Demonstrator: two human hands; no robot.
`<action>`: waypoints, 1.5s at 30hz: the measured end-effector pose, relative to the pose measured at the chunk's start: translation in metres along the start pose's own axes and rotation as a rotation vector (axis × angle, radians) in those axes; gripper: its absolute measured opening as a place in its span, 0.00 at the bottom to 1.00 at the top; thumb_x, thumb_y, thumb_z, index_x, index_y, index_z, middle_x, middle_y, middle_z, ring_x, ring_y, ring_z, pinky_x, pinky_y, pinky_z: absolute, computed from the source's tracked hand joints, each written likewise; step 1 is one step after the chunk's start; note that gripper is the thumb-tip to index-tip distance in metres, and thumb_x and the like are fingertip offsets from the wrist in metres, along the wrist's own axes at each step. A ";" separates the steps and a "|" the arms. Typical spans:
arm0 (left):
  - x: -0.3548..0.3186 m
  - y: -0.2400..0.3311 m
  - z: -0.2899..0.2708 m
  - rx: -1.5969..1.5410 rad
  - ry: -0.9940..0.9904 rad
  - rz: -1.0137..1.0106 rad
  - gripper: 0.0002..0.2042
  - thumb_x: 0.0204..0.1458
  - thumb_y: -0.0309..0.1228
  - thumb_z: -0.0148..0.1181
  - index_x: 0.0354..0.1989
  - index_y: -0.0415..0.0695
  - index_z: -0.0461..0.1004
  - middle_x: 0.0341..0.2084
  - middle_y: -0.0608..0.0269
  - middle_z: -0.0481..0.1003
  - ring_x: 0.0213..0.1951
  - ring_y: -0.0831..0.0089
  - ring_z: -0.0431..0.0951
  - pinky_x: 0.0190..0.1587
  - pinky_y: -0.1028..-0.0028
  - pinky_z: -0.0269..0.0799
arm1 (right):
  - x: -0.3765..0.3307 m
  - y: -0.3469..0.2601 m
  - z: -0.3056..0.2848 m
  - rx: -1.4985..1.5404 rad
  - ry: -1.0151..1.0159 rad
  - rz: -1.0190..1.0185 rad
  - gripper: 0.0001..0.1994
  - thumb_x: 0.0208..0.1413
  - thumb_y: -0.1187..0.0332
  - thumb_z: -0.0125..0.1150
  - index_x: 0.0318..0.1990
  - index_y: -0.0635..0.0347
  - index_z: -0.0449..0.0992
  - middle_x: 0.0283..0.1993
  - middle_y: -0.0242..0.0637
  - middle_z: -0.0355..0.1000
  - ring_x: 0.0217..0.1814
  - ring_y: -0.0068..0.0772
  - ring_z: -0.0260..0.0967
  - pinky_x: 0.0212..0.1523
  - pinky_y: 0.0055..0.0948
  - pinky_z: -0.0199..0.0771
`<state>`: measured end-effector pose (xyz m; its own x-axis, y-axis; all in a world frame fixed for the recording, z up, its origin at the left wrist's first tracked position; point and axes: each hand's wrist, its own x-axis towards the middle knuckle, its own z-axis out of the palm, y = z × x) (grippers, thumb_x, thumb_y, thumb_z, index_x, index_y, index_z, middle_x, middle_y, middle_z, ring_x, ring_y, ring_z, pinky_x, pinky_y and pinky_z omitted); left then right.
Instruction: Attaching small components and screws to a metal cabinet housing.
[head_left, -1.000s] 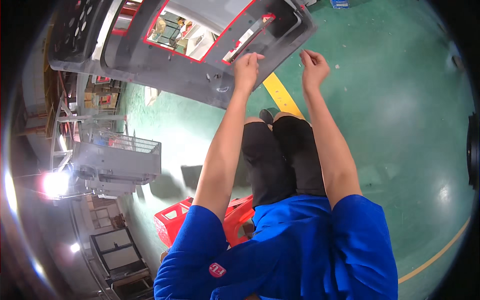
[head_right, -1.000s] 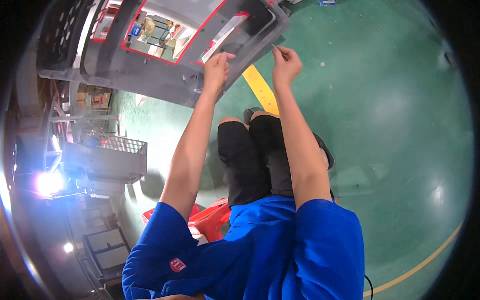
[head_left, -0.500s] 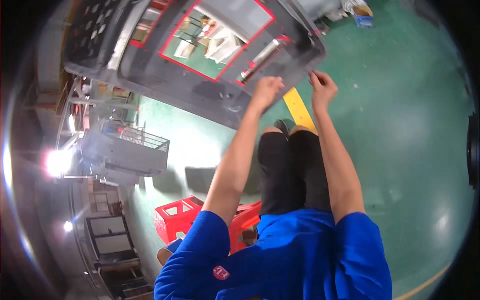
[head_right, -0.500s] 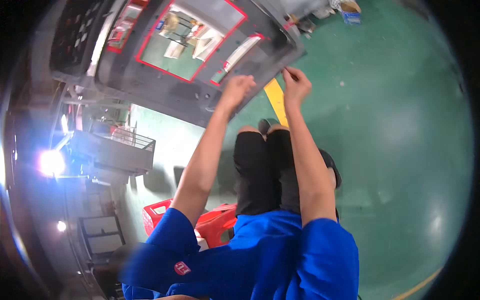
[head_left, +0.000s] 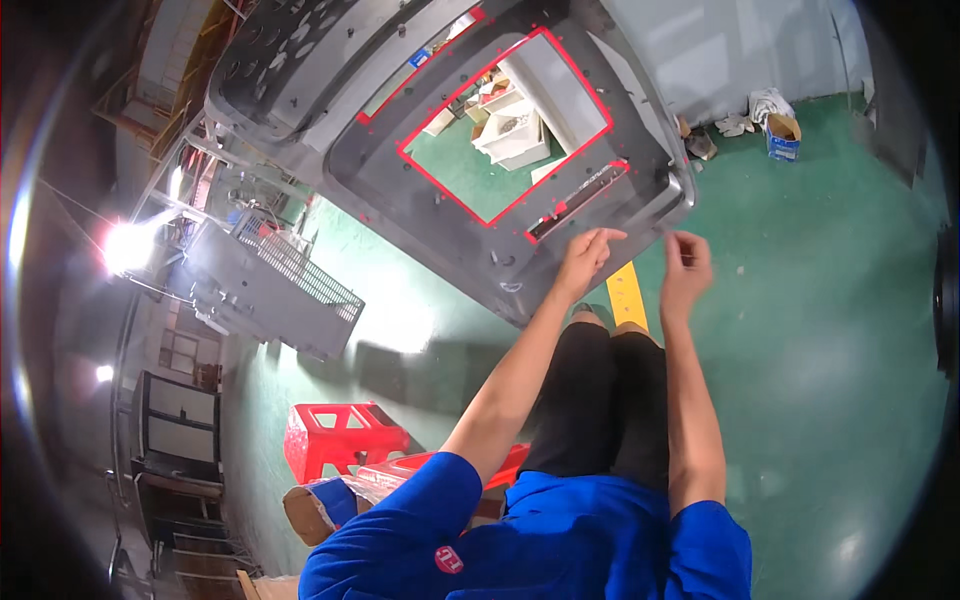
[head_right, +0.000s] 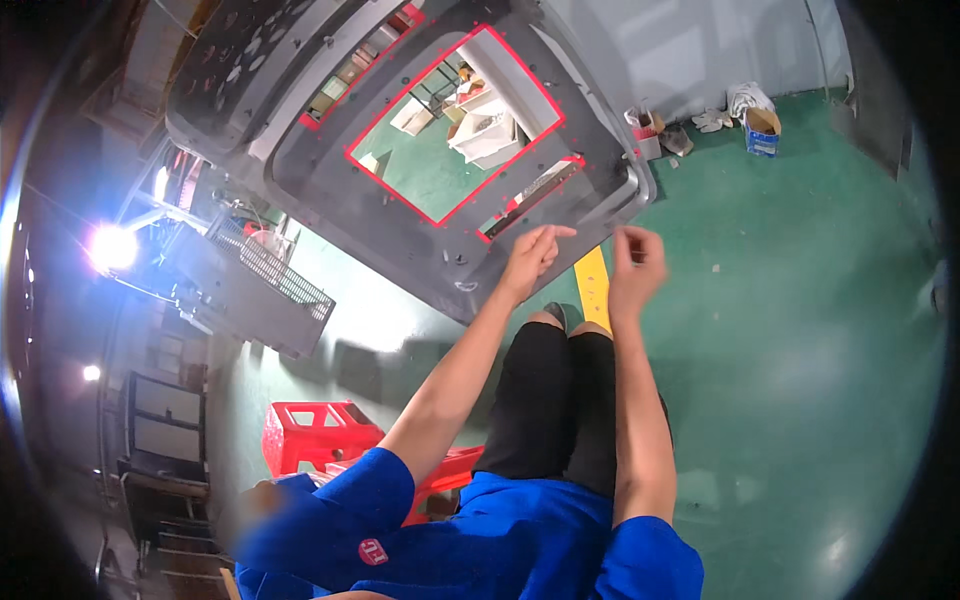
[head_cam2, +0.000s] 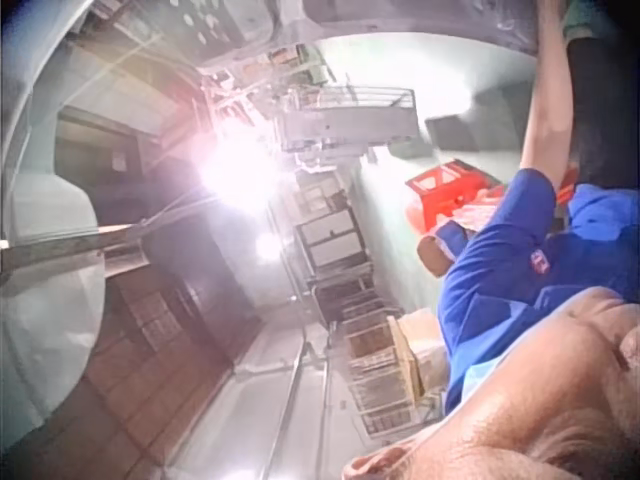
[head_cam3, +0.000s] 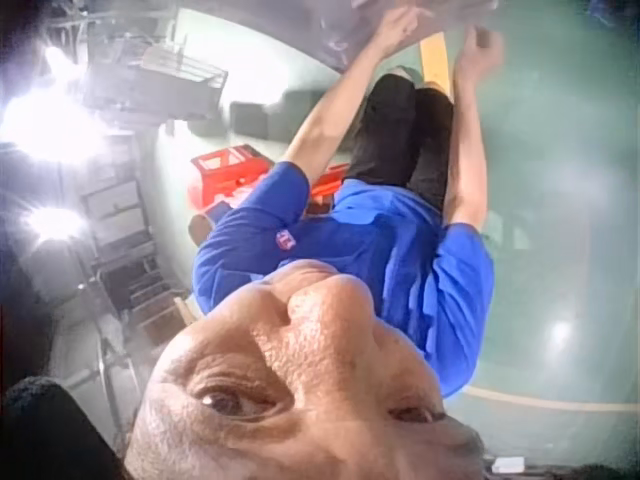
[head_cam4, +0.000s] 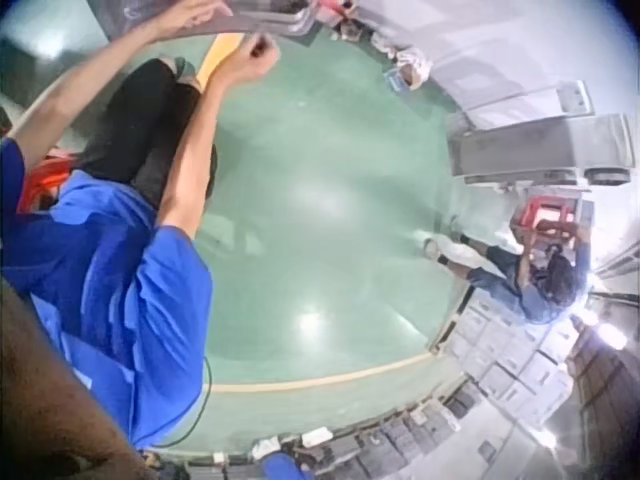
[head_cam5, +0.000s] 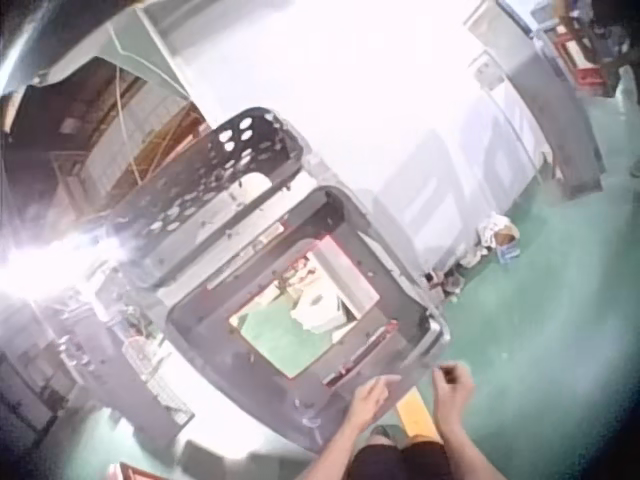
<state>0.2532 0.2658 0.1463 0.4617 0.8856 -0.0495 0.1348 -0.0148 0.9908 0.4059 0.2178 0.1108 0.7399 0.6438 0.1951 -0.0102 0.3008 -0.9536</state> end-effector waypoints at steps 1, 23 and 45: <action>0.001 0.001 0.003 -0.039 0.017 0.002 0.18 0.63 0.39 0.41 0.48 0.39 0.71 0.16 0.80 0.53 0.18 0.90 0.51 0.19 0.86 0.44 | -0.003 -0.009 0.003 0.029 -0.077 -0.029 0.07 0.46 0.71 0.64 0.32 0.63 0.76 0.30 0.38 0.71 0.29 0.32 0.70 0.33 0.27 0.69; -0.015 -0.003 -0.016 -0.516 0.161 -0.191 0.17 0.60 0.46 0.46 0.38 0.44 0.72 0.27 0.70 0.71 0.26 0.84 0.70 0.22 0.83 0.62 | 0.009 -0.047 0.047 -0.297 -0.805 -0.343 0.06 0.39 0.71 0.61 0.27 0.61 0.74 0.28 0.44 0.70 0.31 0.50 0.70 0.33 0.43 0.69; 0.019 0.019 0.004 -0.317 0.068 -0.274 0.13 0.62 0.37 0.43 0.36 0.39 0.67 0.17 0.75 0.58 0.16 0.88 0.53 0.17 0.85 0.47 | 0.096 -0.040 -0.003 0.204 -0.149 0.005 0.04 0.46 0.80 0.63 0.30 0.65 0.74 0.27 0.29 0.74 0.30 0.17 0.70 0.34 0.16 0.69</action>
<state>0.2682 0.2802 0.1641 0.3860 0.8657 -0.3187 -0.0363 0.3594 0.9325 0.4794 0.2653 0.1671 0.6322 0.7377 0.2369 -0.1600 0.4235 -0.8916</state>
